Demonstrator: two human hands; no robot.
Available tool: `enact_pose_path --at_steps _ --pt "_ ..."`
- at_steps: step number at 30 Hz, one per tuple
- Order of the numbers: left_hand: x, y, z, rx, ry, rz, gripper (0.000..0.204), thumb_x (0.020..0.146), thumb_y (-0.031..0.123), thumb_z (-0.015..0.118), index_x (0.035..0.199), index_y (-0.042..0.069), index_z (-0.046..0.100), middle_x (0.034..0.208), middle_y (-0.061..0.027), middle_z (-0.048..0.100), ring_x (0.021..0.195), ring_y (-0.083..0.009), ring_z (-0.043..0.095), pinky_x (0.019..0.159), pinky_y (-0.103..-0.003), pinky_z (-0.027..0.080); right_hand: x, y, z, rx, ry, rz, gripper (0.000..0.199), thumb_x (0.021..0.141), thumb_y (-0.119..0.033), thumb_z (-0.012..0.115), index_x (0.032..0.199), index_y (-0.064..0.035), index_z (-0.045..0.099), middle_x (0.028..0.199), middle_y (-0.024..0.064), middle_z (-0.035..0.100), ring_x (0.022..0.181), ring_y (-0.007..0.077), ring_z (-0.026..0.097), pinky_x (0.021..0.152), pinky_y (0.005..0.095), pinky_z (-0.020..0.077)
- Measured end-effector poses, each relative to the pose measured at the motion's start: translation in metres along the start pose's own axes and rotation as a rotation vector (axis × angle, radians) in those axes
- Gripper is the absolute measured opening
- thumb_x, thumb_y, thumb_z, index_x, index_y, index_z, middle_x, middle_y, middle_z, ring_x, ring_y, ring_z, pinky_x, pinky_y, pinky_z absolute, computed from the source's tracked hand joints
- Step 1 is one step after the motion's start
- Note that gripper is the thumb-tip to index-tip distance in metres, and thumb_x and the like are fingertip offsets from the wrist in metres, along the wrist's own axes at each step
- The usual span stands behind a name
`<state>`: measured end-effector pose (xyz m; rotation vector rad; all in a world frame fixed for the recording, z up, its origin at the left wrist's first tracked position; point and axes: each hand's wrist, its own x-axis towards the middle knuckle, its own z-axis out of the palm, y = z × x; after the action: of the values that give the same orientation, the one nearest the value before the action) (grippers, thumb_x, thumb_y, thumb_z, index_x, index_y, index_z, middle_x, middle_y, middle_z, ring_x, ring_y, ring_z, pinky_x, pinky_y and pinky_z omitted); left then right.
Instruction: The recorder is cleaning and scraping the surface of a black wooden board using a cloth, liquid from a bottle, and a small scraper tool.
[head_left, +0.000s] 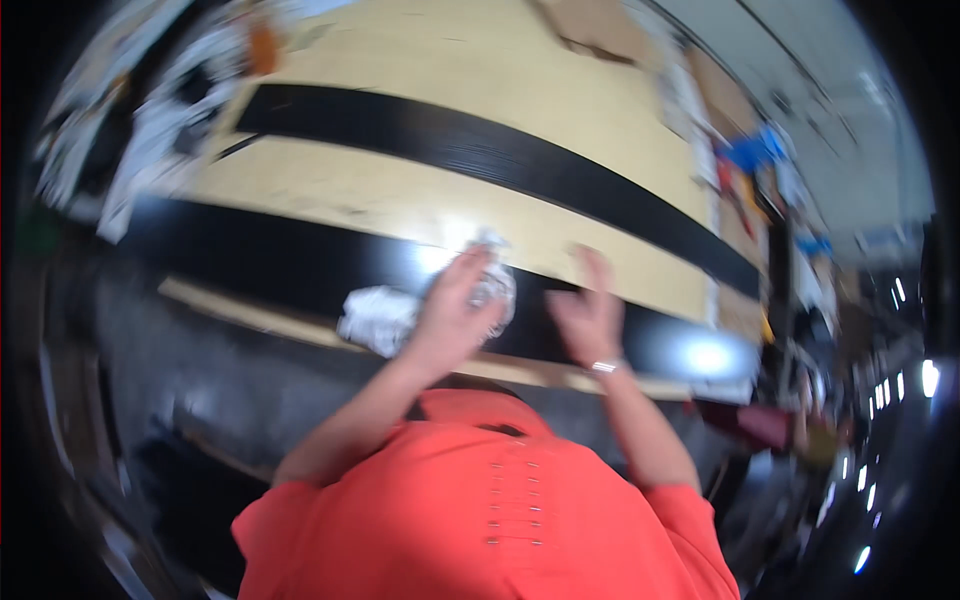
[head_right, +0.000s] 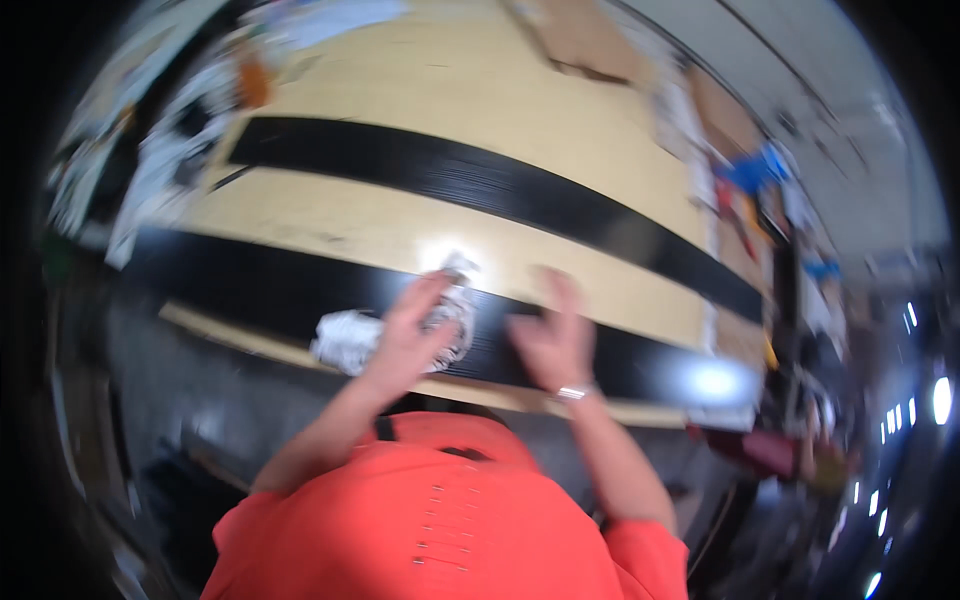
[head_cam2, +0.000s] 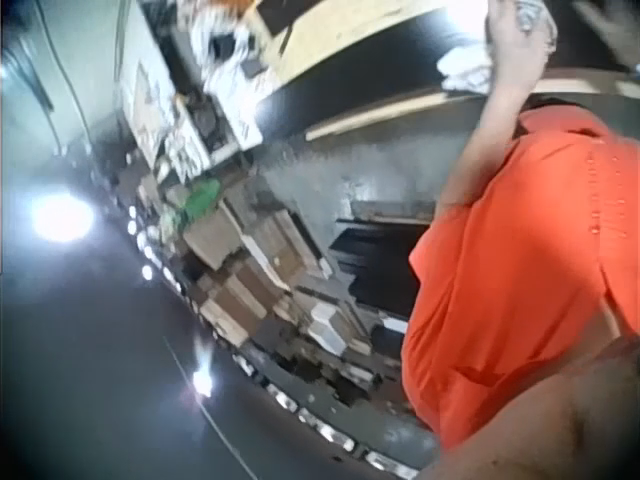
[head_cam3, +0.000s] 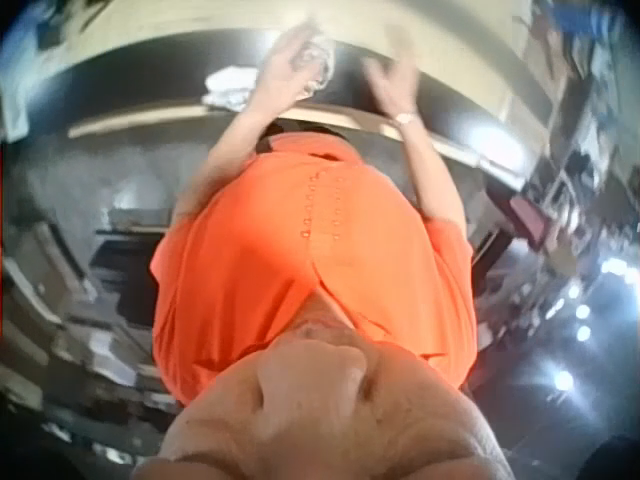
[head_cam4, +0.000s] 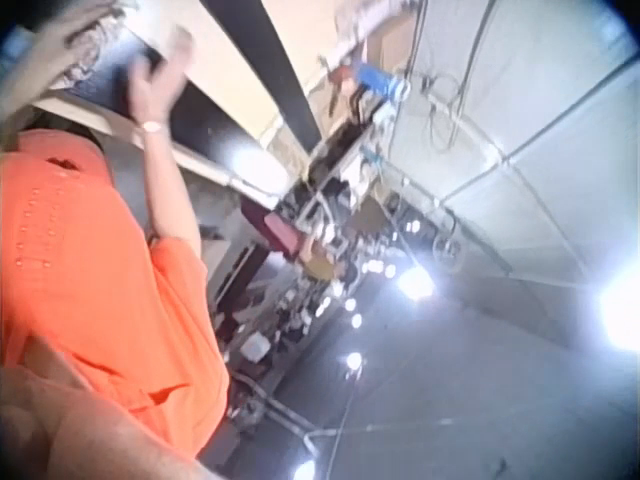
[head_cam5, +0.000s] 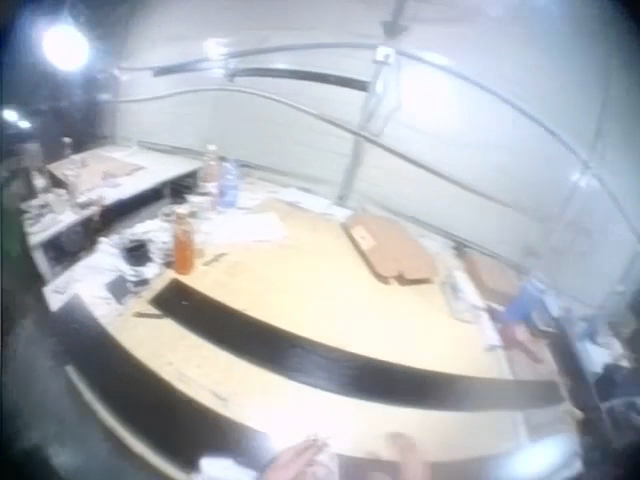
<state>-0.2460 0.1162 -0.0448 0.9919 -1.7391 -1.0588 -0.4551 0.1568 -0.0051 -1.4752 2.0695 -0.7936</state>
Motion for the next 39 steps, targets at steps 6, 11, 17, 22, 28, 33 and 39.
enact_pose_path --at_steps 6,11,17,22,28,33,39 --pt "0.023 0.029 -0.004 -0.226 0.026 -0.349 0.031 0.092 -0.001 0.057 0.123 -0.006 0.06 0.12 -0.0127 0.064 0.099 -0.0112 0.061 0.088 -0.025 0.05 -0.033 -0.008 0.067 -0.132 -0.088 -0.494 0.056 0.078 -0.007 0.061 0.133 -0.0099 0.052 0.116 0.0153 0.057 0.102 0.0329 0.058 0.085 0.0406 0.0517" --pt "0.003 -0.026 0.01 0.406 0.054 0.108 0.024 0.085 -0.003 0.063 0.109 -0.001 0.064 0.11 -0.0129 0.064 0.097 -0.0249 0.063 0.086 -0.033 0.05 -0.041 0.129 -0.06 -0.404 0.447 -0.406 0.019 0.079 -0.009 0.062 0.092 -0.0165 0.075 0.091 0.0069 0.069 0.09 0.0274 0.063 0.079 0.0408 0.0496" --pt "0.005 -0.007 0.03 0.595 0.0 0.191 0.02 0.081 -0.004 0.063 0.1 0.0 0.065 0.107 -0.0147 0.064 0.1 -0.0324 0.06 0.088 -0.04 0.048 -0.107 0.302 -0.227 -0.526 0.82 0.394 0.032 0.074 0.007 0.052 0.097 -0.0041 0.072 0.097 0.0169 0.066 0.092 0.0334 0.062 0.083 0.0438 0.0499" --pt "0.003 -0.016 0.028 0.666 0.003 0.213 0.018 0.084 -0.003 0.061 0.102 0.002 0.064 0.108 -0.0142 0.063 0.101 -0.0316 0.061 0.089 -0.039 0.049 -0.052 0.145 -0.125 -0.348 0.435 -0.314 0.031 0.074 0.001 0.057 0.102 -0.0075 0.068 0.11 0.0135 0.066 0.111 0.0314 0.06 0.096 0.0434 0.0475" --pt "0.003 -0.016 0.027 0.697 -0.019 0.216 0.017 0.086 -0.005 0.059 0.101 0.001 0.063 0.107 -0.0148 0.062 0.101 -0.0313 0.061 0.089 -0.039 0.049 -0.048 0.219 -0.113 -0.322 0.316 -0.247 0.035 0.086 -0.004 0.055 0.12 -0.0071 0.063 0.128 0.0132 0.062 0.122 0.0331 0.057 0.104 0.045 0.0444" --pt "0.005 -0.014 0.029 0.684 -0.015 0.224 0.016 0.086 -0.006 0.058 0.101 0.0 0.062 0.105 -0.0151 0.061 0.1 -0.0314 0.062 0.088 -0.039 0.05 -0.075 0.365 -0.231 -0.537 0.679 0.17 0.032 0.088 -0.002 0.053 0.118 -0.0016 0.064 0.122 0.0175 0.063 0.115 0.0366 0.057 0.101 0.0437 0.0449" --pt "0.006 -0.017 0.032 0.691 0.016 0.2 0.015 0.086 -0.006 0.057 0.099 0.0 0.061 0.102 -0.0146 0.061 0.096 -0.0309 0.062 0.086 -0.038 0.05 -0.075 0.292 -0.234 -0.338 0.709 0.108 0.023 0.08 -0.014 0.074 0.099 -0.0024 0.07 0.097 0.0141 0.066 0.091 0.0339 0.064 0.084 0.0417 0.0512"
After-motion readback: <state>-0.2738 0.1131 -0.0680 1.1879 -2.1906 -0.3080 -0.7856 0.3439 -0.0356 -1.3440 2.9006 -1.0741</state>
